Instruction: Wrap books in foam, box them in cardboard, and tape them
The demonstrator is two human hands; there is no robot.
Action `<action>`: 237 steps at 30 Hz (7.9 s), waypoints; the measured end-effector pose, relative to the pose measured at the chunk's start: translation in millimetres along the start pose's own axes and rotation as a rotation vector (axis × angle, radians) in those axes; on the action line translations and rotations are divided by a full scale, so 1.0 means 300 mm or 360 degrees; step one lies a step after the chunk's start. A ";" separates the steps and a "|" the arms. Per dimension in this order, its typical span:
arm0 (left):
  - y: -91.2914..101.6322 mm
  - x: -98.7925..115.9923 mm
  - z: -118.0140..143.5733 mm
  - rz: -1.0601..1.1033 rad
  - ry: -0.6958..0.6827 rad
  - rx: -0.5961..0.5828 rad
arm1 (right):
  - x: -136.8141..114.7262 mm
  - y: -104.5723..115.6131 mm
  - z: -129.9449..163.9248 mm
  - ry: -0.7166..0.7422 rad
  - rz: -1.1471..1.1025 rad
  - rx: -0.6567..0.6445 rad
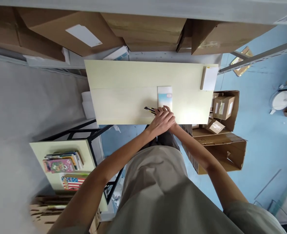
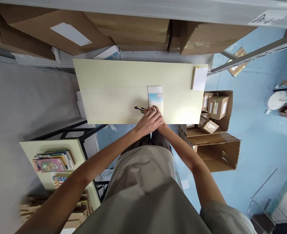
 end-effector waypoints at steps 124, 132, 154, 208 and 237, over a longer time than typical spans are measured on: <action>0.641 -0.376 -0.431 -0.0229 0.0148 0.0221 | 0.189 0.774 -0.482 0.0310 -0.0014 0.0428; 1.066 -0.224 -0.654 -0.0414 0.0089 0.0568 | -0.036 1.056 -0.954 0.0689 0.0011 0.0461; -0.085 -0.320 -0.011 0.0517 0.1480 -0.0271 | 0.322 -0.045 -0.423 0.0171 -0.0582 -0.0973; 0.793 -0.696 0.741 0.1777 0.1102 0.1736 | -0.725 0.296 -0.070 0.0406 -0.2009 -0.0688; 0.845 -0.388 0.499 0.0886 0.0699 0.1592 | -0.692 0.429 0.006 0.0411 -0.1969 -0.0456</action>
Point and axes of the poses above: each hand's wrist, its own z-axis away from the middle knuckle, its own y-axis out of the back of the hand, x = y × z, the point moved 5 cm from there along -z, towards the middle knuckle, and after that the axes turned 7 degrees about -y, right-handed, at the moved point
